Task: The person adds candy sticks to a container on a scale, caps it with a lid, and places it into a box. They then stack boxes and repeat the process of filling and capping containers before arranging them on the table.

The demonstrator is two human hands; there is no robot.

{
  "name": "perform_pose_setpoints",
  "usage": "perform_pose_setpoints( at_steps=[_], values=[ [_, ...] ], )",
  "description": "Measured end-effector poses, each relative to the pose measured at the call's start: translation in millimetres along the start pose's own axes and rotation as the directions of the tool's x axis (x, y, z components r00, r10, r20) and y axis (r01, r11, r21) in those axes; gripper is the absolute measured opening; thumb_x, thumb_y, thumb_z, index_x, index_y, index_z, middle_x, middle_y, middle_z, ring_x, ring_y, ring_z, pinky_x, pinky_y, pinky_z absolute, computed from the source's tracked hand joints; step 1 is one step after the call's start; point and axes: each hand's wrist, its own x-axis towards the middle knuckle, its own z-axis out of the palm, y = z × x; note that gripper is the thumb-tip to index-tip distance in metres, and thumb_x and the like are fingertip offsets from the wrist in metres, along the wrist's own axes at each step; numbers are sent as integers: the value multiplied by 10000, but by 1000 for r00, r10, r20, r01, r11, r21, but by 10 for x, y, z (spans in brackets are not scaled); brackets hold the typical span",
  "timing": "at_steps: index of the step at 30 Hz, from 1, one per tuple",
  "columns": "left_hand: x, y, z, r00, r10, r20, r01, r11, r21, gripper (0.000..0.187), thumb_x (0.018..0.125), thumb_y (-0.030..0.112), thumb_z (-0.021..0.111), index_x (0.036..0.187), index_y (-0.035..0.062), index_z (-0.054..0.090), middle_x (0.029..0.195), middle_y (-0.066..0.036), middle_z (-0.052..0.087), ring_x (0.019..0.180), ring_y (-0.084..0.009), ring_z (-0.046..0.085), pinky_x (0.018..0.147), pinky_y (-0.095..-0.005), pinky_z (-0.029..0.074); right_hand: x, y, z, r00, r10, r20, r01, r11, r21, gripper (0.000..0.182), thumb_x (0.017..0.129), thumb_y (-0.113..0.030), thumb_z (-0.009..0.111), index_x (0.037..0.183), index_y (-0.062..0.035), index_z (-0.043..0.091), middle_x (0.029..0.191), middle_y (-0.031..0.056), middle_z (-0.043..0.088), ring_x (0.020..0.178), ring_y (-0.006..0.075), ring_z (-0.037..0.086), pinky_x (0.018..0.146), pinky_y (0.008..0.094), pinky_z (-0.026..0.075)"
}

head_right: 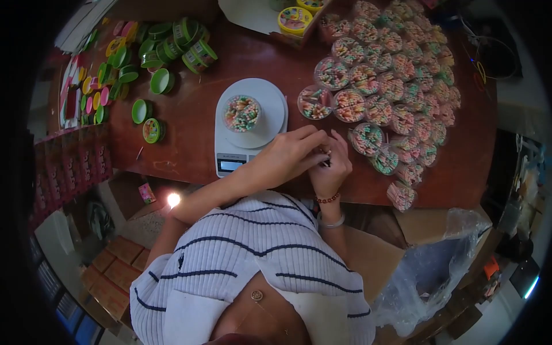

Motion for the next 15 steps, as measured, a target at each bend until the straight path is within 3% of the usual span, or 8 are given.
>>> perform_pose_setpoints(
  at_steps=[1, 2, 3, 5, 8, 12, 15],
  values=[
    [2, 5, -14, 1000, 17, 12, -17, 1000, -1, 324, 878, 74, 738, 1172, 27, 611, 1038, -171, 670, 929, -399, 706, 762, -450, 596, 11, -23, 2, 999, -35, -17, 35, 999, -10, 260, 817, -74, 785, 1051, 25, 729, 1028, 151, 763, 951, 330, 752, 821, 403, 590],
    [4, 7, -23, 999, 32, 24, -32, 999, -1, 327, 880, 69, 732, 1180, 21, 608, 1040, -173, 672, 926, -402, 706, 767, -450, 596, 3, 14, 20, 998, -64, -20, 63, 997, -51, 394, 812, -80, 792, 1187, 12, 715, 1044, 164, 761, 954, 329, 753, 820, 390, 595],
    [6, 7, -23, 999, 39, 31, -39, 999, -7, 327, 880, 69, 732, 1180, 21, 608, 1040, -173, 672, 926, -402, 706, 767, -450, 596, -18, 4, 6, 998, -61, -26, 59, 996, -60, 394, 812, -80, 792, 1187, 12, 715, 1044, 164, 761, 954, 329, 753, 820, 390, 595],
    [12, 8, -34, 993, -23, 119, 26, 999, -23, 362, 872, 64, 730, 1206, 7, 602, 1069, -178, 666, 956, -403, 700, 814, -448, 589, -45, -44, -13, 982, 189, 26, -190, 981, 46, 522, 897, -110, 735, 1403, -36, 629, 1098, 174, 760, 919, 262, 765, 764, 347, 581],
    [41, 71, -140, 978, 69, 198, -67, 998, -16, 399, 862, 63, 733, 1228, -5, 592, 1099, -181, 653, 989, -397, 690, 866, -440, 578, -71, 15, 11, 983, 184, -3, -183, 980, 81, 626, 904, -132, 736, 1494, -48, 544, 1093, 177, 756, 951, 252, 759, 779, 358, 583],
    [77, 87, -193, 961, 16, 275, -3, 999, -48, 387, 855, 63, 742, 1213, 1, 611, 1124, -177, 641, 1007, -396, 677, 889, -443, 566, -42, 40, -7, 997, 76, -14, -75, 995, 60, 716, 868, -157, 785, 1518, -45, 505, 1079, 185, 750, 948, 267, 754, 785, 363, 583],
    [93, 25, -171, 951, 56, 305, -44, 998, -45, 347, 857, 66, 751, 1179, 10, 635, 1105, -161, 645, 994, -399, 676, 873, -448, 564, -21, 34, -21, 998, 55, 33, -58, 993, 107, 842, 787, -112, 833, 1531, -6, 453, 946, 149, 738, 917, 303, 743, 873, 406, 600]
  ],
)
